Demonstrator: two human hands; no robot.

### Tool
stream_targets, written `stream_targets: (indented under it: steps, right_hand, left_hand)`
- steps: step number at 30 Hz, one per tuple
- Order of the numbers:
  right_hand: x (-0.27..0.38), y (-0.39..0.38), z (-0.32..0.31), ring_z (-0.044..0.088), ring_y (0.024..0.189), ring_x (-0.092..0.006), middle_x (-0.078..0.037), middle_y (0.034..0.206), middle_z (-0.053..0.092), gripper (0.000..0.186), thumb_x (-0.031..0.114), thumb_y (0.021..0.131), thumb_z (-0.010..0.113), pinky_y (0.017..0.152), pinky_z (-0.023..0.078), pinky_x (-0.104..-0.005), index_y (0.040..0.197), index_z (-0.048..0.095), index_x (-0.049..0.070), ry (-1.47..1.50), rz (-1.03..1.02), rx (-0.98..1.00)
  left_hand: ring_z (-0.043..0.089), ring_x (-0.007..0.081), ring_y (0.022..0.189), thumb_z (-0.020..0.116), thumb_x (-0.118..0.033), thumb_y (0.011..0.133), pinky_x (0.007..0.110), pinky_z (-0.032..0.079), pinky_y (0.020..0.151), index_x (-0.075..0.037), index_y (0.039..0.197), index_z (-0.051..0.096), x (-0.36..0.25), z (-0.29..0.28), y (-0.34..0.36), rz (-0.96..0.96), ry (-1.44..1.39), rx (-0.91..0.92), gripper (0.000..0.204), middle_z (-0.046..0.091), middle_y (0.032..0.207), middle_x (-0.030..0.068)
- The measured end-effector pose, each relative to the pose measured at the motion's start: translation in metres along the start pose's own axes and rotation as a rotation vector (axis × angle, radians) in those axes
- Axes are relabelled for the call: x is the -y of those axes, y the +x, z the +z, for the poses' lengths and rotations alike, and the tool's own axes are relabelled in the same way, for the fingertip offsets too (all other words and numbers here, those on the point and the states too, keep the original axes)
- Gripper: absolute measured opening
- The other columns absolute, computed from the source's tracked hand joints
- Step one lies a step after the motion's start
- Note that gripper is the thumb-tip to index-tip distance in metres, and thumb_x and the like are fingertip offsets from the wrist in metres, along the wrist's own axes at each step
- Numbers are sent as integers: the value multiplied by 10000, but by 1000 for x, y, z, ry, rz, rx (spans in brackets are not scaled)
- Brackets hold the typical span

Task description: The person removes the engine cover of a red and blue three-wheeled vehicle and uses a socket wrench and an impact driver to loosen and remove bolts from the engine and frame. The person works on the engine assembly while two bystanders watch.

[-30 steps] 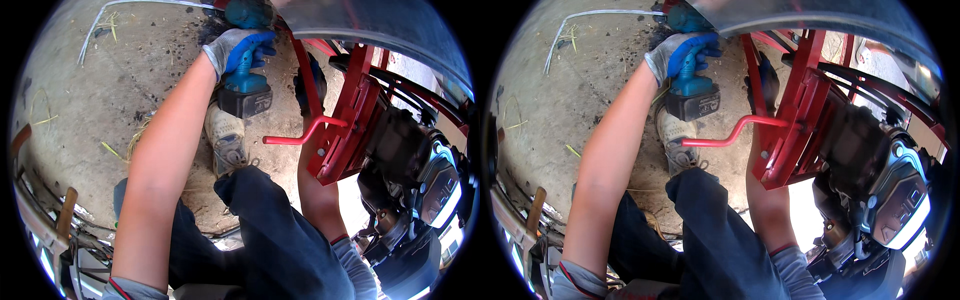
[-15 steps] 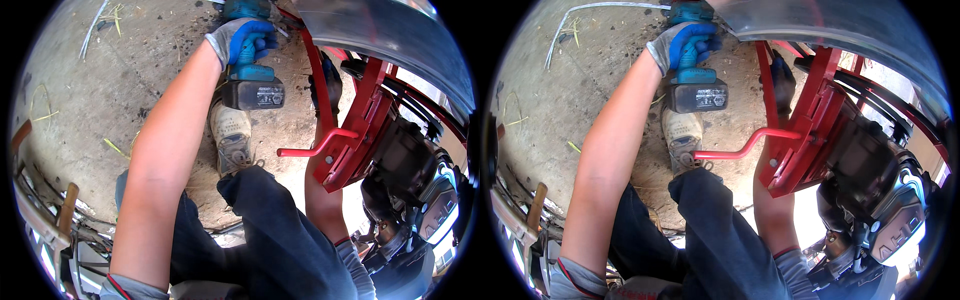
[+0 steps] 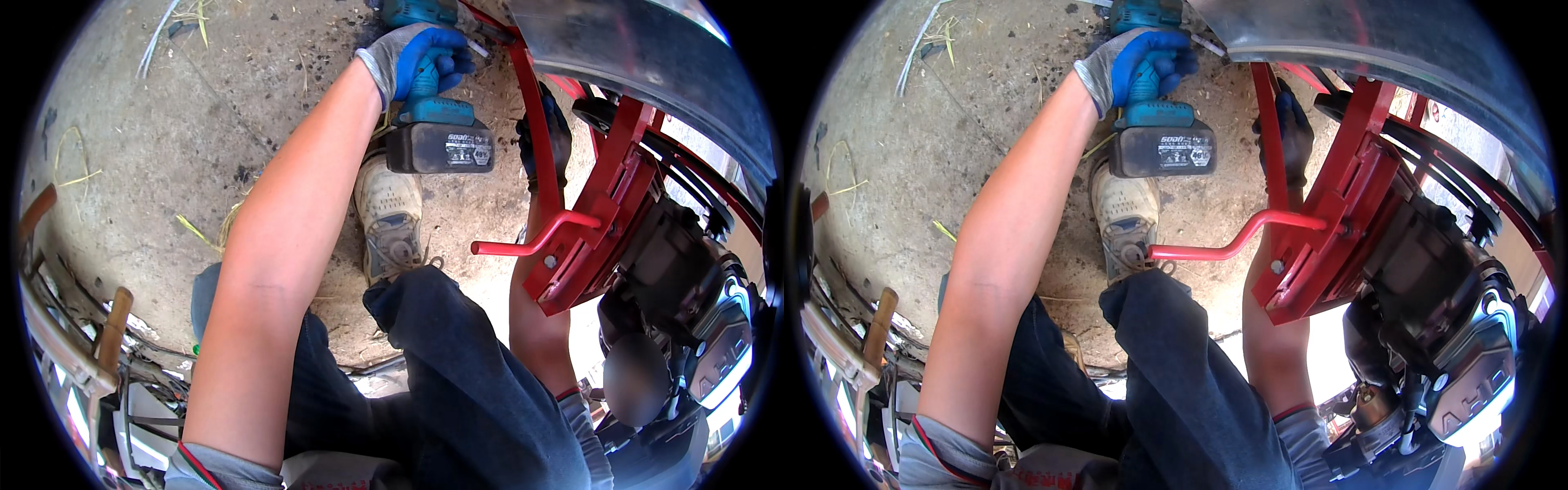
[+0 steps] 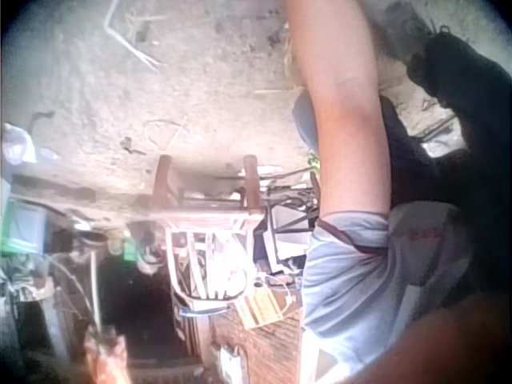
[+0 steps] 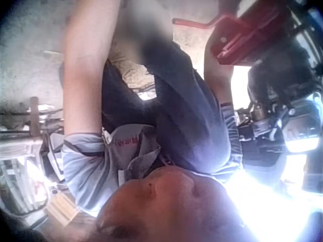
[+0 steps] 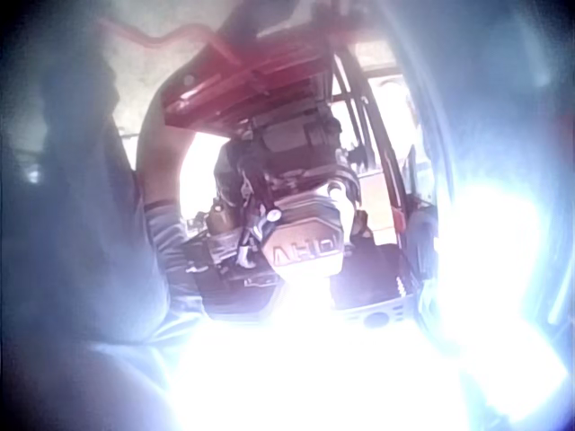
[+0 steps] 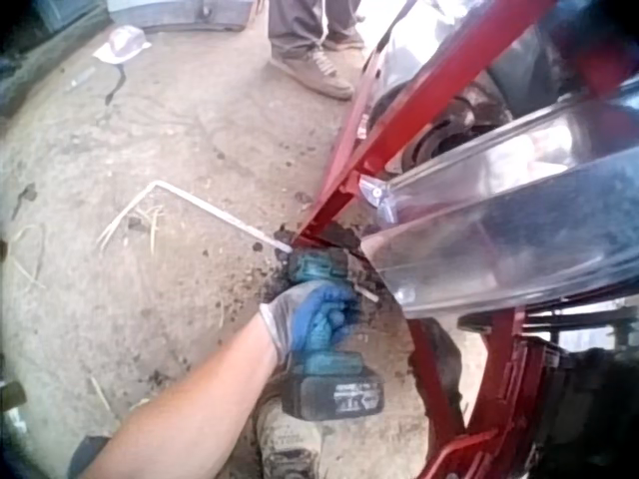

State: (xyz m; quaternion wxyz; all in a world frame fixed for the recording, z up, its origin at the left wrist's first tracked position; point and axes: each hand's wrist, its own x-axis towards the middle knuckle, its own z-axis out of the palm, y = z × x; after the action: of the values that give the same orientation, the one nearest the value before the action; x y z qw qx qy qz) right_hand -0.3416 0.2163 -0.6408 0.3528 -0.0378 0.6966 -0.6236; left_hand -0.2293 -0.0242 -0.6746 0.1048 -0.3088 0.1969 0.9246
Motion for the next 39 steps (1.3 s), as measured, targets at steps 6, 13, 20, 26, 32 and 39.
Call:
stream_targets:
  steps: [6, 13, 20, 26, 32, 39]
  right_hand:
    - [2, 1, -1, 535, 527, -99, -37, 699, 587, 418, 310, 987, 495, 435, 388, -191, 1290, 516, 22, 26, 23, 20]
    - [-3, -5, 2, 552, 564, -127, -62, 750, 607, 377, 289, 974, 514, 505, 432, -227, 1249, 529, 31, 7, -1, -70]
    - [-23, -25, -4, 569, 601, -154, -87, 801, 626, 336, 268, 962, 533, 575, 476, -262, 1207, 542, 39, 110, -25, -135]
    - [-70, -83, -21, 584, 633, -178, -109, 845, 642, 300, 250, 950, 549, 635, 513, -293, 1171, 553, 46, 310, -60, -242]
    - [-62, -137, 3, 613, 760, -163, -102, 930, 646, 287, 331, 987, 469, 671, 512, -288, 1156, 552, 113, 374, -113, -352]
    - [-59, -193, 11, 618, 622, -155, -151, 858, 675, 394, 342, 966, 519, 541, 486, -234, 1211, 522, 34, 270, -122, -473]
  left_hand:
    - [614, 129, 619, 633, -229, 878, 246, 555, 561, -37, 992, 634, 0, 2, -3, 7, 58, -30, 224, 672, 817, 96]
    - [613, 118, 627, 621, -205, 893, 248, 558, 579, -42, 1046, 621, 3, -6, 2, 56, -14, 81, 224, 678, 866, 92]
    - [617, 87, 681, 628, -196, 902, 260, 539, 594, -85, 1073, 614, -1, -24, -26, -3, -2, 29, 204, 687, 925, 59]
    - [563, 99, 600, 634, -191, 893, 246, 486, 489, -72, 1077, 598, 26, -22, -77, 15, -90, -12, 222, 632, 843, 43]
    - [568, 102, 611, 608, -193, 913, 258, 478, 487, -44, 1081, 600, 36, -7, -112, 52, -35, 104, 225, 626, 819, 50]
    - [470, 75, 533, 600, -216, 917, 252, 480, 509, -21, 1055, 603, 56, 0, -128, 9, -28, 80, 239, 582, 750, 25]
